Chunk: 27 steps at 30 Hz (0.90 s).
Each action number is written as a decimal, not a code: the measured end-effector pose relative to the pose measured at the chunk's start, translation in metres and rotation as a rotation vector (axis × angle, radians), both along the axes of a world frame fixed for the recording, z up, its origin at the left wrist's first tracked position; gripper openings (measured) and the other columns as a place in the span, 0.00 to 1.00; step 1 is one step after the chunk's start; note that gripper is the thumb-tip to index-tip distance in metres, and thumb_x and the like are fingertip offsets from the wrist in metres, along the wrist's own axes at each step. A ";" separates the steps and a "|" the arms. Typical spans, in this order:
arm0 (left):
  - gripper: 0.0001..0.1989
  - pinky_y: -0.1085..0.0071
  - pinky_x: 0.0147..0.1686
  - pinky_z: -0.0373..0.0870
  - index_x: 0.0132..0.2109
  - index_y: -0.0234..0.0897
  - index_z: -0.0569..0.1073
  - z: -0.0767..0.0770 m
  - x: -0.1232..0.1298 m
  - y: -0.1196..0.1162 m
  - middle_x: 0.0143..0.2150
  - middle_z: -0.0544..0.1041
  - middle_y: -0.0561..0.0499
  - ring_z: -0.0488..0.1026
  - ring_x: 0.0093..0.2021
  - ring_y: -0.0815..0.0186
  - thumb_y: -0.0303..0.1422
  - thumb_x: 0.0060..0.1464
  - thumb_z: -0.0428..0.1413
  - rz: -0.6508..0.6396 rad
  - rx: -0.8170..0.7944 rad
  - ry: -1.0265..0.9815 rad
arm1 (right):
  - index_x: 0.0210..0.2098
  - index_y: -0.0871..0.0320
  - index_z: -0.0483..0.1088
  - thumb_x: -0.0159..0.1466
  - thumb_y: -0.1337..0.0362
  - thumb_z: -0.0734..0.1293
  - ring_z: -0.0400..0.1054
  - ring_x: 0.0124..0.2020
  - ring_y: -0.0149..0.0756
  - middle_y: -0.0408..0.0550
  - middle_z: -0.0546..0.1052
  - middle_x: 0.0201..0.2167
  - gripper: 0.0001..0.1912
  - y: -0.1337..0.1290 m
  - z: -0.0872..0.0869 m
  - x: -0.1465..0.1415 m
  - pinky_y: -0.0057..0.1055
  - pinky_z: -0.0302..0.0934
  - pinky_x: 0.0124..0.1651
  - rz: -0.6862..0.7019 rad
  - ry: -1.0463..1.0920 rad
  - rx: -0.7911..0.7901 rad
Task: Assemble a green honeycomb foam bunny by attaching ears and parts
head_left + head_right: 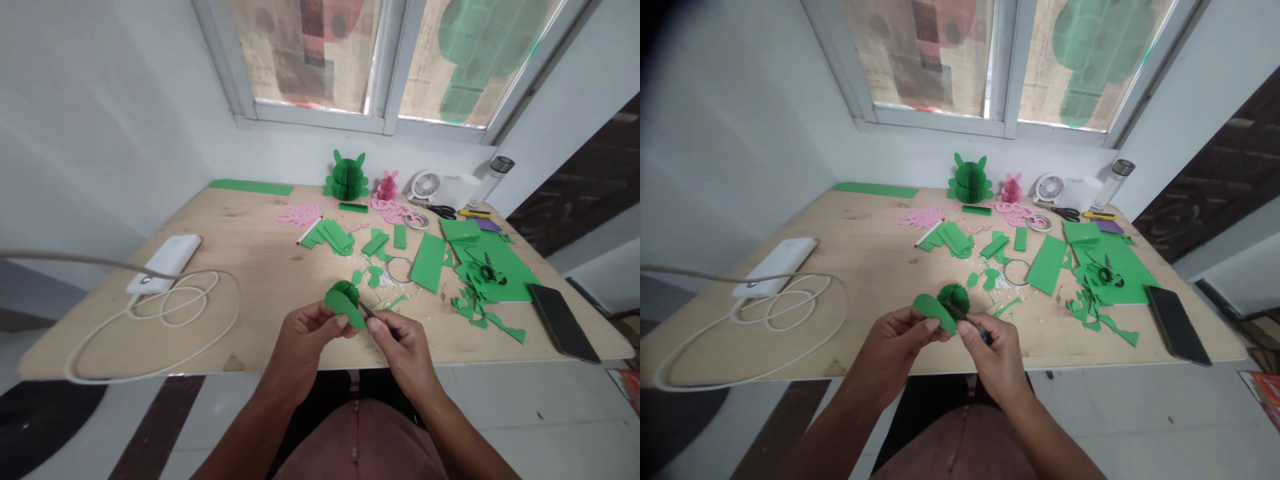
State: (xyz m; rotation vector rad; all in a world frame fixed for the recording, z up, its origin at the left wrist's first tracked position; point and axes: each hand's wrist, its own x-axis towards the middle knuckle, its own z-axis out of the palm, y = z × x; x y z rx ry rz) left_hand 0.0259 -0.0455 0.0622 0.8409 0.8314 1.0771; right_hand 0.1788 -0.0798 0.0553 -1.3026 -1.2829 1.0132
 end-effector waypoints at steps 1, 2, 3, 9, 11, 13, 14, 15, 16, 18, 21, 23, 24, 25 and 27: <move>0.04 0.74 0.34 0.68 0.27 0.35 0.79 -0.001 0.000 0.000 0.24 0.78 0.53 0.72 0.27 0.71 0.30 0.43 0.65 0.012 -0.012 -0.013 | 0.32 0.58 0.77 0.62 0.54 0.65 0.65 0.31 0.34 0.45 0.75 0.27 0.14 0.000 -0.001 0.001 0.28 0.58 0.35 -0.007 0.030 -0.010; 0.04 0.74 0.34 0.69 0.27 0.35 0.79 -0.001 0.001 0.001 0.25 0.78 0.53 0.72 0.27 0.71 0.30 0.43 0.65 0.027 -0.028 -0.031 | 0.34 0.58 0.77 0.62 0.54 0.65 0.65 0.31 0.34 0.45 0.75 0.28 0.14 -0.001 -0.002 0.001 0.28 0.58 0.35 -0.015 0.057 -0.021; 0.04 0.74 0.34 0.69 0.27 0.34 0.79 -0.002 0.002 0.001 0.25 0.78 0.53 0.72 0.27 0.71 0.30 0.43 0.65 0.046 -0.049 -0.053 | 0.35 0.57 0.77 0.61 0.54 0.66 0.64 0.30 0.33 0.44 0.74 0.27 0.14 -0.002 -0.003 0.002 0.27 0.58 0.34 -0.024 0.080 -0.032; 0.06 0.73 0.35 0.71 0.27 0.34 0.78 0.000 0.012 0.001 0.26 0.78 0.53 0.74 0.28 0.70 0.29 0.39 0.67 0.172 -0.158 -0.217 | 0.32 0.59 0.76 0.61 0.50 0.66 0.47 0.19 0.25 0.37 0.60 0.17 0.17 -0.009 -0.013 -0.004 0.25 0.46 0.23 -0.049 0.181 -0.072; 0.07 0.73 0.36 0.71 0.27 0.34 0.78 0.000 0.015 0.000 0.26 0.78 0.53 0.74 0.28 0.70 0.29 0.38 0.67 0.199 -0.176 -0.249 | 0.33 0.59 0.75 0.61 0.50 0.66 0.45 0.20 0.25 0.37 0.57 0.18 0.17 -0.010 -0.015 -0.009 0.25 0.43 0.22 -0.061 0.192 -0.074; 0.07 0.73 0.37 0.71 0.26 0.34 0.77 0.001 0.018 -0.002 0.27 0.78 0.53 0.74 0.29 0.70 0.29 0.38 0.67 0.216 -0.187 -0.277 | 0.34 0.59 0.75 0.61 0.50 0.66 0.44 0.20 0.25 0.37 0.55 0.18 0.18 -0.010 -0.017 -0.014 0.25 0.40 0.21 -0.064 0.211 -0.072; 0.07 0.73 0.38 0.71 0.27 0.34 0.77 0.001 0.020 -0.002 0.27 0.79 0.53 0.74 0.29 0.71 0.29 0.38 0.67 0.224 -0.188 -0.289 | 0.34 0.59 0.74 0.61 0.50 0.65 0.43 0.20 0.25 0.36 0.54 0.18 0.18 -0.009 -0.018 -0.017 0.25 0.40 0.21 -0.062 0.228 -0.070; 0.06 0.73 0.38 0.71 0.27 0.35 0.77 0.001 0.021 -0.003 0.27 0.78 0.53 0.74 0.29 0.71 0.29 0.39 0.67 0.231 -0.185 -0.301 | 0.34 0.59 0.74 0.61 0.49 0.65 0.43 0.20 0.25 0.36 0.53 0.18 0.18 -0.009 -0.018 -0.019 0.25 0.39 0.21 -0.063 0.250 -0.065; 0.06 0.73 0.38 0.71 0.27 0.35 0.77 0.001 0.023 -0.003 0.27 0.78 0.53 0.73 0.29 0.71 0.29 0.39 0.67 0.235 -0.180 -0.311 | 0.34 0.59 0.74 0.61 0.49 0.65 0.42 0.20 0.25 0.36 0.52 0.18 0.18 -0.009 -0.019 -0.021 0.25 0.38 0.21 -0.068 0.278 -0.061; 0.05 0.73 0.37 0.71 0.27 0.35 0.77 0.002 0.026 -0.005 0.27 0.78 0.53 0.73 0.29 0.71 0.29 0.41 0.66 0.243 -0.164 -0.333 | 0.33 0.59 0.72 0.61 0.49 0.66 0.41 0.19 0.25 0.35 0.51 0.18 0.17 -0.007 -0.021 -0.026 0.25 0.37 0.20 -0.083 0.347 -0.059; 0.04 0.72 0.37 0.71 0.28 0.36 0.77 0.004 0.030 -0.007 0.27 0.78 0.53 0.73 0.29 0.71 0.29 0.42 0.65 0.250 -0.150 -0.370 | 0.30 0.58 0.69 0.62 0.50 0.65 0.41 0.19 0.25 0.35 0.51 0.17 0.17 -0.006 -0.024 -0.032 0.25 0.37 0.20 -0.096 0.462 -0.074; 0.04 0.72 0.37 0.71 0.28 0.36 0.77 0.004 0.032 -0.008 0.28 0.79 0.53 0.73 0.30 0.70 0.28 0.42 0.65 0.257 -0.156 -0.385 | 0.26 0.58 0.66 0.62 0.50 0.65 0.41 0.19 0.25 0.35 0.52 0.17 0.18 -0.005 -0.026 -0.036 0.25 0.37 0.20 -0.103 0.520 -0.076; 0.04 0.71 0.38 0.71 0.28 0.36 0.77 0.005 0.032 -0.008 0.28 0.79 0.53 0.73 0.30 0.70 0.28 0.42 0.65 0.261 -0.162 -0.389 | 0.25 0.58 0.64 0.63 0.51 0.65 0.42 0.19 0.24 0.35 0.52 0.17 0.18 -0.004 -0.026 -0.037 0.25 0.37 0.20 -0.109 0.539 -0.071; 0.04 0.71 0.39 0.71 0.28 0.35 0.77 0.005 0.033 -0.008 0.29 0.79 0.53 0.73 0.31 0.70 0.28 0.42 0.65 0.265 -0.168 -0.391 | 0.24 0.58 0.63 0.63 0.51 0.65 0.42 0.19 0.24 0.35 0.53 0.17 0.19 -0.004 -0.026 -0.038 0.25 0.37 0.20 -0.115 0.550 -0.067; 0.05 0.71 0.39 0.71 0.28 0.35 0.77 0.005 0.033 -0.008 0.28 0.78 0.53 0.74 0.31 0.70 0.27 0.41 0.66 0.278 -0.175 -0.390 | 0.23 0.57 0.61 0.63 0.50 0.65 0.42 0.18 0.24 0.34 0.53 0.16 0.20 -0.003 -0.026 -0.039 0.25 0.37 0.20 -0.120 0.556 -0.059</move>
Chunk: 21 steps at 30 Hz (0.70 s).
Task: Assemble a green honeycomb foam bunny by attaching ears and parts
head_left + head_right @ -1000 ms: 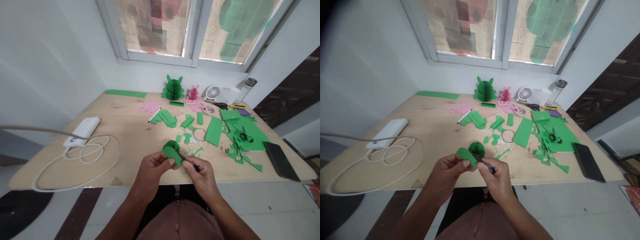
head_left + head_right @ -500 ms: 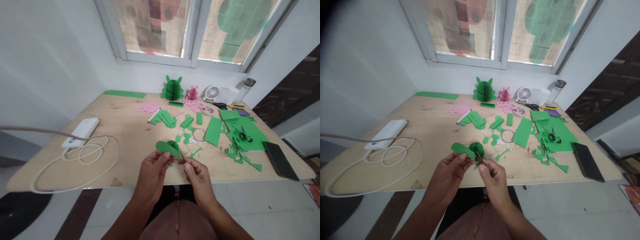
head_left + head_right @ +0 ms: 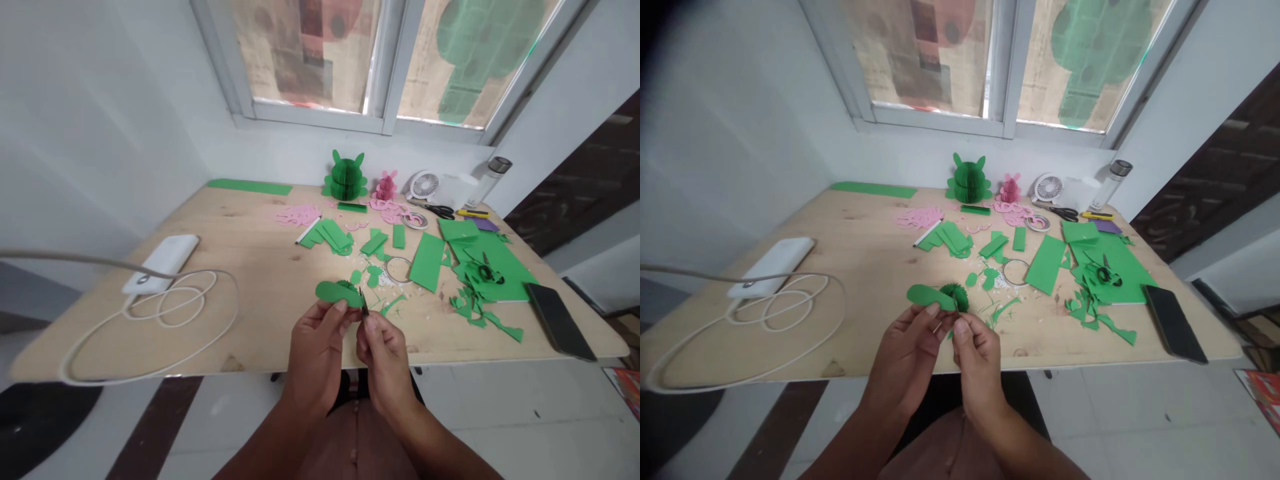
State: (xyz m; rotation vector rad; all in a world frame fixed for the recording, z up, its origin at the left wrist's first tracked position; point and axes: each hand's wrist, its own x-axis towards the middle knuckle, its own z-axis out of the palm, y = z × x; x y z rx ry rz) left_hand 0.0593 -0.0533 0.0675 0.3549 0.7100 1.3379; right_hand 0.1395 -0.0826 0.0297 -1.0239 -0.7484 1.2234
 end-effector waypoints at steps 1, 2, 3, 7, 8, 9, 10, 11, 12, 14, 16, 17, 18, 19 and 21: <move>0.05 0.71 0.39 0.71 0.28 0.35 0.77 0.000 0.000 0.000 0.28 0.78 0.53 0.74 0.31 0.70 0.28 0.41 0.66 0.005 -0.003 0.003 | 0.22 0.57 0.60 0.62 0.50 0.65 0.41 0.18 0.24 0.34 0.52 0.16 0.20 0.000 0.000 0.000 0.25 0.37 0.20 -0.001 -0.003 0.000; 0.05 0.71 0.39 0.71 0.27 0.35 0.77 0.000 0.000 0.001 0.27 0.78 0.53 0.74 0.31 0.70 0.28 0.41 0.66 0.009 -0.004 0.008 | 0.22 0.57 0.59 0.62 0.50 0.65 0.41 0.18 0.24 0.34 0.52 0.16 0.21 0.001 0.001 0.000 0.25 0.37 0.20 0.000 -0.010 -0.001; 0.05 0.72 0.38 0.71 0.27 0.35 0.77 0.000 -0.001 0.001 0.27 0.78 0.53 0.74 0.31 0.70 0.28 0.40 0.66 0.011 -0.004 0.014 | 0.22 0.57 0.58 0.62 0.50 0.65 0.41 0.18 0.24 0.34 0.52 0.16 0.21 0.001 0.001 0.000 0.25 0.36 0.20 0.001 -0.020 -0.003; 0.05 0.72 0.36 0.71 0.27 0.34 0.77 0.001 -0.002 0.002 0.27 0.78 0.53 0.73 0.30 0.70 0.28 0.41 0.66 0.000 0.000 0.040 | 0.21 0.56 0.56 0.62 0.50 0.65 0.42 0.18 0.24 0.34 0.53 0.15 0.22 0.002 0.000 0.002 0.25 0.37 0.20 -0.007 -0.065 -0.008; 0.05 0.72 0.36 0.71 0.27 0.34 0.77 0.001 -0.002 0.003 0.27 0.78 0.53 0.74 0.30 0.70 0.28 0.41 0.66 -0.002 0.001 0.044 | 0.21 0.56 0.56 0.62 0.50 0.65 0.42 0.18 0.24 0.34 0.53 0.15 0.22 0.002 0.000 0.003 0.25 0.37 0.20 -0.009 -0.072 -0.010; 0.05 0.72 0.36 0.71 0.27 0.34 0.76 0.001 -0.002 0.003 0.26 0.78 0.53 0.74 0.30 0.69 0.28 0.41 0.65 -0.002 0.001 0.046 | 0.21 0.56 0.56 0.61 0.50 0.66 0.42 0.18 0.24 0.34 0.53 0.15 0.22 0.002 0.000 0.003 0.25 0.37 0.20 -0.010 -0.078 -0.015; 0.05 0.72 0.35 0.71 0.27 0.34 0.76 0.001 -0.002 0.003 0.26 0.78 0.53 0.74 0.30 0.69 0.28 0.40 0.65 0.000 -0.001 0.047 | 0.21 0.56 0.56 0.61 0.49 0.66 0.42 0.18 0.24 0.34 0.53 0.15 0.22 0.003 0.000 0.003 0.26 0.36 0.20 -0.011 -0.087 -0.020; 0.05 0.71 0.35 0.71 0.27 0.34 0.76 0.001 -0.002 0.003 0.26 0.78 0.53 0.74 0.30 0.69 0.28 0.40 0.65 0.001 -0.004 0.048 | 0.21 0.56 0.57 0.61 0.49 0.66 0.41 0.18 0.24 0.34 0.53 0.15 0.22 0.003 0.000 0.003 0.26 0.36 0.20 -0.014 -0.098 -0.024; 0.05 0.71 0.35 0.71 0.27 0.34 0.76 0.001 -0.002 0.003 0.26 0.78 0.53 0.74 0.29 0.69 0.28 0.40 0.65 0.001 -0.008 0.051 | 0.21 0.57 0.58 0.61 0.49 0.66 0.41 0.18 0.24 0.34 0.53 0.15 0.22 0.003 0.001 0.003 0.26 0.36 0.20 -0.021 -0.111 -0.029; 0.05 0.70 0.36 0.71 0.27 0.34 0.76 0.002 -0.002 0.003 0.26 0.78 0.53 0.74 0.29 0.69 0.28 0.40 0.65 -0.003 -0.011 0.061 | 0.22 0.57 0.60 0.61 0.48 0.66 0.41 0.18 0.25 0.34 0.52 0.15 0.21 0.004 0.002 0.002 0.26 0.37 0.20 -0.044 -0.128 -0.036; 0.05 0.70 0.36 0.71 0.27 0.34 0.75 0.004 -0.002 0.004 0.25 0.78 0.53 0.75 0.28 0.68 0.28 0.41 0.65 -0.008 -0.008 0.073 | 0.22 0.58 0.62 0.61 0.48 0.65 0.41 0.18 0.25 0.34 0.51 0.15 0.21 0.005 0.003 0.002 0.26 0.37 0.20 -0.061 -0.123 -0.037; 0.05 0.69 0.36 0.71 0.26 0.35 0.75 0.004 -0.002 0.004 0.24 0.78 0.53 0.75 0.28 0.68 0.28 0.41 0.65 -0.009 -0.007 0.079 | 0.22 0.58 0.62 0.61 0.48 0.65 0.41 0.18 0.25 0.34 0.51 0.15 0.22 0.005 0.003 0.003 0.26 0.37 0.20 -0.057 -0.118 -0.039; 0.06 0.69 0.36 0.71 0.26 0.35 0.74 0.004 -0.003 0.005 0.24 0.78 0.53 0.75 0.28 0.67 0.29 0.40 0.65 -0.010 -0.007 0.084 | 0.22 0.58 0.63 0.61 0.47 0.65 0.41 0.18 0.25 0.34 0.51 0.15 0.21 0.006 0.003 0.005 0.26 0.37 0.20 -0.040 -0.119 -0.041; 0.06 0.68 0.37 0.71 0.25 0.35 0.74 0.005 -0.004 0.006 0.24 0.77 0.53 0.75 0.28 0.67 0.29 0.40 0.65 -0.009 -0.009 0.088 | 0.23 0.58 0.64 0.61 0.47 0.65 0.41 0.18 0.25 0.34 0.52 0.15 0.21 0.006 0.004 0.009 0.26 0.37 0.20 -0.012 -0.132 -0.045; 0.07 0.68 0.39 0.71 0.25 0.34 0.73 0.005 -0.008 0.009 0.24 0.78 0.53 0.75 0.29 0.67 0.29 0.39 0.65 -0.011 -0.016 0.107 | 0.25 0.59 0.68 0.59 0.46 0.66 0.42 0.18 0.25 0.35 0.53 0.16 0.21 0.008 0.005 0.019 0.26 0.37 0.20 0.056 -0.191 -0.062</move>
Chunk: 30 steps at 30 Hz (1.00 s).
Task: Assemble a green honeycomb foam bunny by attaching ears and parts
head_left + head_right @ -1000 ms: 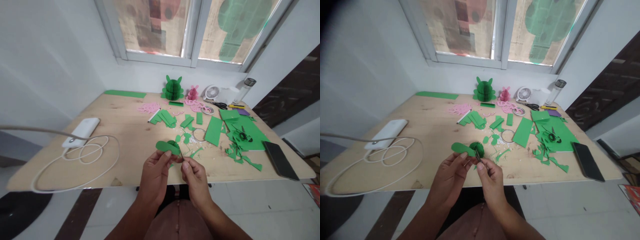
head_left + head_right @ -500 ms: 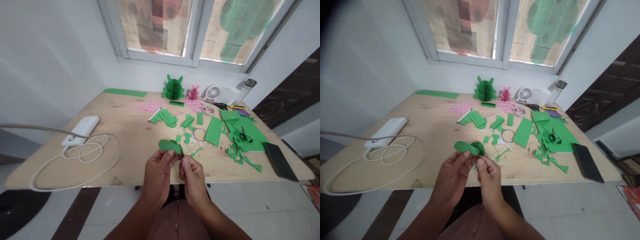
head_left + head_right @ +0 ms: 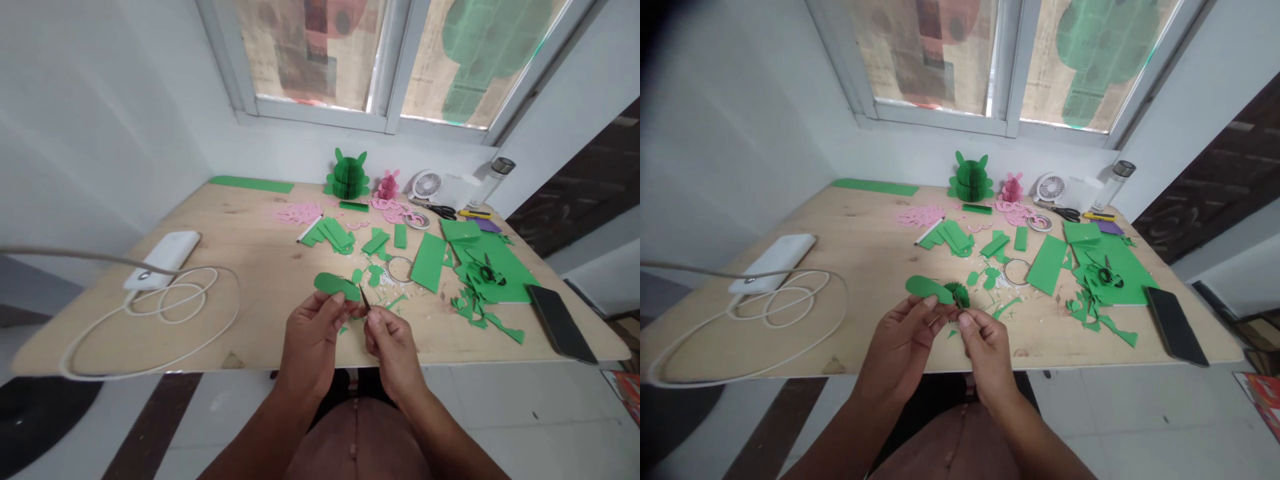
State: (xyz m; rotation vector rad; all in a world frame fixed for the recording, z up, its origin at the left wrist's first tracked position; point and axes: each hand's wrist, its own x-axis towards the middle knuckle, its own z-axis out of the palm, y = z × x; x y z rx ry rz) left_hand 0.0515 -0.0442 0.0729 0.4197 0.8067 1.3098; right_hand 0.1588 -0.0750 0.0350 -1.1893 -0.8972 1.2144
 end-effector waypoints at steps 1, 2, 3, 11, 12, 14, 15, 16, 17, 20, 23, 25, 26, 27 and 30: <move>0.07 0.68 0.40 0.71 0.25 0.34 0.74 0.001 -0.002 0.002 0.25 0.78 0.53 0.75 0.29 0.68 0.28 0.39 0.65 -0.004 -0.003 0.016 | 0.27 0.60 0.70 0.59 0.46 0.66 0.42 0.18 0.25 0.35 0.54 0.16 0.21 0.001 0.002 0.007 0.26 0.37 0.21 0.031 -0.045 -0.011; 0.07 0.68 0.41 0.71 0.25 0.34 0.74 0.001 -0.004 0.004 0.25 0.78 0.53 0.75 0.29 0.68 0.28 0.38 0.66 -0.011 -0.004 0.034 | 0.28 0.60 0.71 0.59 0.46 0.66 0.42 0.18 0.25 0.36 0.55 0.16 0.21 0.001 0.004 0.014 0.26 0.36 0.21 0.044 -0.083 -0.017; 0.07 0.67 0.42 0.72 0.25 0.33 0.74 0.002 -0.007 0.006 0.26 0.77 0.53 0.75 0.29 0.69 0.28 0.38 0.66 -0.022 -0.002 0.057 | 0.29 0.60 0.72 0.58 0.46 0.66 0.43 0.19 0.25 0.36 0.57 0.17 0.22 0.002 0.008 0.021 0.26 0.37 0.21 0.074 -0.121 -0.016; 0.06 0.71 0.36 0.73 0.25 0.33 0.76 0.007 -0.014 0.016 0.25 0.76 0.53 0.73 0.27 0.70 0.29 0.38 0.66 -0.183 0.100 0.244 | 0.25 0.59 0.74 0.60 0.49 0.65 0.56 0.25 0.31 0.43 0.67 0.21 0.19 0.008 0.031 0.055 0.27 0.48 0.26 0.304 -0.443 0.045; 0.06 0.71 0.35 0.73 0.25 0.33 0.77 0.007 -0.013 0.016 0.25 0.76 0.53 0.73 0.27 0.69 0.29 0.39 0.66 -0.206 0.114 0.259 | 0.25 0.59 0.74 0.61 0.50 0.65 0.56 0.26 0.31 0.42 0.67 0.22 0.19 0.009 0.032 0.056 0.27 0.48 0.26 0.337 -0.466 0.056; 0.04 0.71 0.34 0.74 0.26 0.33 0.78 0.006 -0.013 0.016 0.25 0.77 0.52 0.73 0.27 0.69 0.29 0.40 0.65 -0.237 0.138 0.285 | 0.26 0.59 0.73 0.62 0.51 0.64 0.55 0.25 0.30 0.42 0.65 0.22 0.18 0.010 0.033 0.059 0.27 0.47 0.27 0.387 -0.500 0.070; 0.04 0.71 0.33 0.74 0.26 0.34 0.78 0.006 -0.012 0.017 0.25 0.77 0.51 0.73 0.27 0.69 0.29 0.40 0.65 -0.243 0.146 0.297 | 0.26 0.59 0.72 0.63 0.52 0.64 0.54 0.25 0.30 0.41 0.64 0.22 0.18 0.011 0.033 0.060 0.27 0.47 0.27 0.403 -0.508 0.072; 0.03 0.71 0.32 0.74 0.26 0.34 0.78 0.006 -0.012 0.017 0.25 0.77 0.51 0.73 0.27 0.69 0.29 0.40 0.65 -0.244 0.152 0.308 | 0.25 0.59 0.71 0.63 0.52 0.64 0.52 0.25 0.29 0.41 0.63 0.21 0.18 0.011 0.034 0.061 0.27 0.46 0.27 0.415 -0.509 0.072; 0.03 0.71 0.32 0.74 0.25 0.34 0.78 0.007 -0.012 0.017 0.25 0.77 0.51 0.73 0.26 0.69 0.29 0.40 0.64 -0.247 0.159 0.318 | 0.24 0.59 0.70 0.63 0.52 0.64 0.51 0.24 0.29 0.40 0.61 0.21 0.18 0.011 0.035 0.061 0.27 0.45 0.26 0.424 -0.506 0.070; 0.03 0.73 0.31 0.73 0.24 0.35 0.78 0.007 -0.012 0.018 0.24 0.77 0.52 0.72 0.25 0.70 0.28 0.40 0.64 -0.264 0.175 0.345 | 0.21 0.59 0.67 0.63 0.53 0.64 0.48 0.23 0.28 0.39 0.56 0.19 0.19 0.012 0.037 0.063 0.26 0.42 0.25 0.444 -0.496 0.060; 0.03 0.72 0.30 0.74 0.24 0.34 0.77 0.008 -0.013 0.019 0.22 0.76 0.51 0.72 0.24 0.69 0.28 0.39 0.64 -0.284 0.168 0.379 | 0.21 0.59 0.67 0.63 0.53 0.64 0.48 0.23 0.28 0.39 0.57 0.20 0.19 0.012 0.038 0.064 0.26 0.41 0.24 0.455 -0.489 0.057; 0.04 0.71 0.30 0.74 0.24 0.34 0.77 0.008 -0.013 0.019 0.21 0.76 0.51 0.73 0.23 0.68 0.29 0.39 0.64 -0.294 0.162 0.395 | 0.21 0.59 0.68 0.62 0.53 0.64 0.48 0.23 0.28 0.40 0.57 0.19 0.19 0.012 0.039 0.065 0.26 0.41 0.24 0.459 -0.481 0.056; 0.04 0.71 0.30 0.74 0.24 0.34 0.77 0.008 -0.013 0.019 0.21 0.76 0.51 0.73 0.23 0.68 0.29 0.39 0.65 -0.298 0.161 0.400 | 0.21 0.59 0.68 0.62 0.53 0.64 0.48 0.23 0.28 0.39 0.57 0.19 0.19 0.012 0.039 0.065 0.26 0.41 0.24 0.459 -0.478 0.053; 0.04 0.72 0.29 0.73 0.23 0.34 0.77 0.009 -0.013 0.020 0.21 0.76 0.51 0.73 0.23 0.68 0.29 0.38 0.65 -0.299 0.162 0.402 | 0.20 0.58 0.67 0.62 0.53 0.64 0.47 0.22 0.27 0.39 0.56 0.19 0.19 0.012 0.039 0.065 0.26 0.40 0.23 0.460 -0.479 0.050; 0.04 0.72 0.29 0.73 0.23 0.34 0.76 0.010 -0.013 0.020 0.21 0.76 0.51 0.73 0.23 0.68 0.28 0.39 0.64 -0.307 0.165 0.409 | 0.19 0.58 0.66 0.62 0.53 0.64 0.46 0.22 0.27 0.38 0.54 0.18 0.20 0.012 0.039 0.066 0.26 0.40 0.23 0.462 -0.494 0.049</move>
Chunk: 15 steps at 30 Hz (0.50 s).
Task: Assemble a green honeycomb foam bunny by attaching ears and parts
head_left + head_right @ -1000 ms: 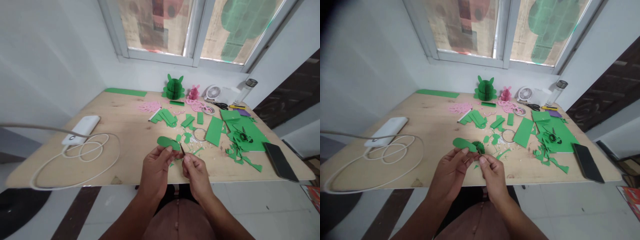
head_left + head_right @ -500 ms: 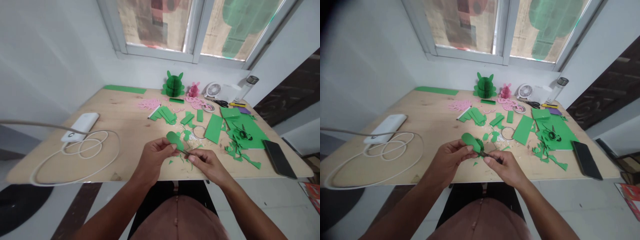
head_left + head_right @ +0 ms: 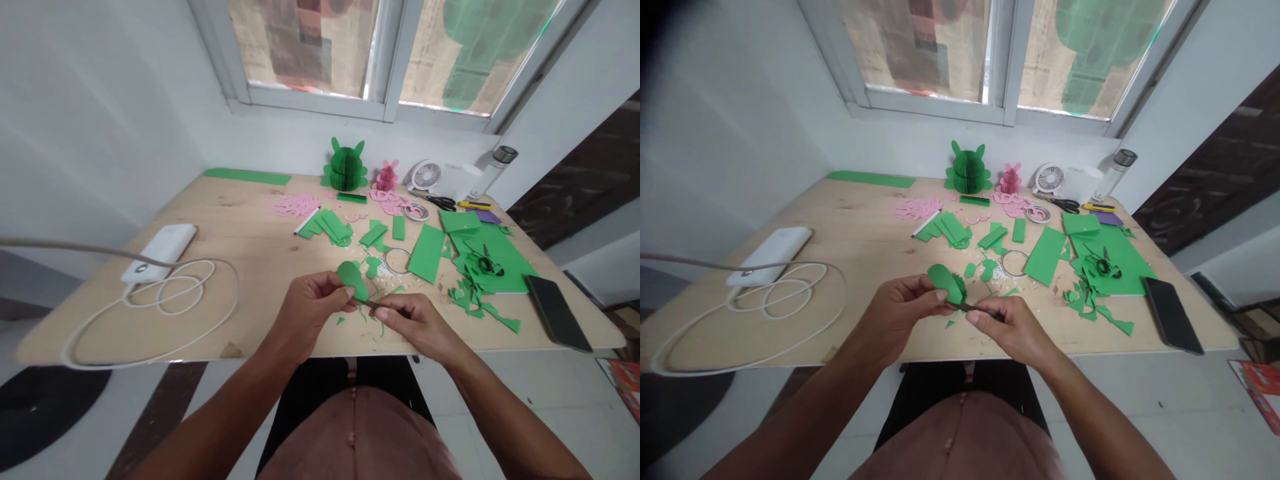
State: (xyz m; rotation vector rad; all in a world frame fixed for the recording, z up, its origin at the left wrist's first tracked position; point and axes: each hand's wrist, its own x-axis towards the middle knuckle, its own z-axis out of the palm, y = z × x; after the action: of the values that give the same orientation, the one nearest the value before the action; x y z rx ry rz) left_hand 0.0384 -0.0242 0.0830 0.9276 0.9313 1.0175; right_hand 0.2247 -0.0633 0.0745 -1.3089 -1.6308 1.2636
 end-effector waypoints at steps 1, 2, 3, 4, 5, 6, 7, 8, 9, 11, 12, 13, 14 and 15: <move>0.04 0.72 0.29 0.73 0.23 0.34 0.76 0.000 0.000 0.000 0.21 0.76 0.51 0.73 0.23 0.69 0.28 0.39 0.64 -0.003 -0.001 0.004 | 0.19 0.59 0.65 0.62 0.53 0.64 0.46 0.22 0.27 0.38 0.54 0.19 0.20 0.000 0.000 0.000 0.26 0.40 0.23 0.002 -0.012 0.004; 0.04 0.72 0.29 0.73 0.23 0.34 0.76 0.001 0.000 0.000 0.20 0.76 0.51 0.73 0.22 0.69 0.28 0.39 0.64 -0.005 -0.003 0.008 | 0.20 0.59 0.66 0.63 0.53 0.63 0.47 0.22 0.27 0.38 0.55 0.19 0.20 0.000 0.000 0.001 0.26 0.40 0.24 0.004 -0.027 0.009; 0.04 0.73 0.29 0.73 0.23 0.34 0.76 0.001 0.001 0.000 0.20 0.76 0.51 0.72 0.22 0.69 0.28 0.39 0.64 -0.006 -0.006 0.011 | 0.20 0.59 0.66 0.63 0.53 0.63 0.47 0.22 0.27 0.39 0.55 0.19 0.20 0.000 0.000 0.001 0.26 0.41 0.24 0.004 -0.040 0.014; 0.04 0.73 0.29 0.72 0.22 0.34 0.76 0.001 0.001 0.000 0.20 0.75 0.51 0.72 0.22 0.69 0.28 0.39 0.64 -0.007 -0.007 0.012 | 0.21 0.59 0.67 0.63 0.53 0.63 0.48 0.22 0.27 0.39 0.56 0.19 0.20 -0.001 0.000 0.001 0.26 0.41 0.24 0.003 -0.050 0.019; 0.04 0.73 0.28 0.72 0.22 0.34 0.76 0.001 0.001 0.000 0.19 0.75 0.51 0.72 0.22 0.69 0.28 0.39 0.64 -0.005 -0.007 0.012 | 0.21 0.59 0.67 0.63 0.53 0.64 0.48 0.22 0.27 0.39 0.56 0.19 0.19 -0.001 0.000 0.001 0.26 0.41 0.24 0.000 -0.054 0.023; 0.05 0.73 0.28 0.72 0.22 0.34 0.76 0.002 0.001 0.000 0.19 0.75 0.51 0.72 0.22 0.69 0.28 0.39 0.64 -0.003 -0.005 0.010 | 0.21 0.59 0.68 0.62 0.53 0.64 0.48 0.22 0.27 0.39 0.56 0.19 0.19 -0.001 0.000 0.001 0.26 0.41 0.24 -0.005 -0.052 0.026; 0.05 0.73 0.28 0.72 0.22 0.34 0.76 0.002 0.001 -0.001 0.19 0.75 0.51 0.72 0.22 0.69 0.28 0.39 0.64 -0.001 -0.004 0.007 | 0.21 0.59 0.68 0.62 0.53 0.64 0.48 0.22 0.27 0.39 0.56 0.19 0.19 -0.001 0.000 0.001 0.26 0.41 0.23 -0.011 -0.047 0.028; 0.05 0.73 0.28 0.72 0.22 0.34 0.76 0.001 0.001 -0.001 0.19 0.75 0.51 0.72 0.22 0.69 0.28 0.39 0.64 0.001 -0.004 0.003 | 0.20 0.59 0.68 0.62 0.54 0.64 0.48 0.22 0.27 0.39 0.56 0.19 0.19 -0.001 0.000 0.001 0.26 0.41 0.23 -0.016 -0.042 0.030; 0.05 0.73 0.28 0.72 0.22 0.34 0.76 0.001 0.001 -0.001 0.19 0.75 0.52 0.72 0.22 0.69 0.28 0.38 0.64 0.003 -0.005 0.000 | 0.20 0.59 0.68 0.62 0.54 0.65 0.48 0.22 0.27 0.38 0.55 0.18 0.19 -0.001 0.000 0.001 0.26 0.40 0.23 -0.021 -0.040 0.033; 0.05 0.73 0.28 0.72 0.22 0.34 0.76 0.001 0.002 -0.002 0.20 0.75 0.52 0.72 0.22 0.69 0.28 0.38 0.65 0.005 -0.005 -0.002 | 0.20 0.59 0.69 0.61 0.54 0.65 0.48 0.22 0.26 0.38 0.55 0.18 0.19 -0.002 -0.001 0.001 0.26 0.40 0.23 -0.028 -0.045 0.036; 0.04 0.73 0.28 0.72 0.22 0.34 0.76 0.001 0.002 -0.002 0.20 0.75 0.52 0.72 0.22 0.69 0.28 0.38 0.65 0.004 -0.003 -0.001 | 0.21 0.59 0.69 0.61 0.54 0.65 0.48 0.22 0.27 0.38 0.56 0.18 0.18 -0.002 -0.001 0.001 0.26 0.41 0.23 -0.030 -0.049 0.035; 0.04 0.73 0.28 0.72 0.22 0.34 0.76 0.000 0.002 -0.002 0.20 0.75 0.52 0.72 0.22 0.69 0.28 0.38 0.65 0.004 0.000 0.000 | 0.21 0.59 0.70 0.61 0.53 0.65 0.49 0.22 0.27 0.38 0.57 0.18 0.18 -0.002 -0.001 0.001 0.26 0.41 0.23 -0.033 -0.053 0.034; 0.04 0.73 0.27 0.72 0.22 0.34 0.76 0.000 0.003 -0.002 0.20 0.75 0.52 0.72 0.22 0.69 0.28 0.38 0.64 0.004 0.004 0.001 | 0.22 0.59 0.71 0.61 0.53 0.65 0.49 0.22 0.27 0.39 0.58 0.19 0.18 -0.003 -0.001 0.001 0.26 0.42 0.24 -0.036 -0.056 0.033; 0.05 0.73 0.27 0.72 0.22 0.34 0.76 0.000 0.003 -0.002 0.20 0.75 0.52 0.72 0.22 0.69 0.28 0.38 0.64 0.003 0.008 0.001 | 0.23 0.59 0.71 0.61 0.53 0.65 0.50 0.22 0.27 0.39 0.59 0.19 0.18 -0.003 -0.001 0.001 0.26 0.42 0.24 -0.039 -0.060 0.032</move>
State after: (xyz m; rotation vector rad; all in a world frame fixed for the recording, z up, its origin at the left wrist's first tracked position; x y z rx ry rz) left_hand 0.0411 -0.0262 0.0834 0.9337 0.9306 1.0244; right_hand 0.2258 -0.0662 0.0732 -1.3641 -1.6521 1.1812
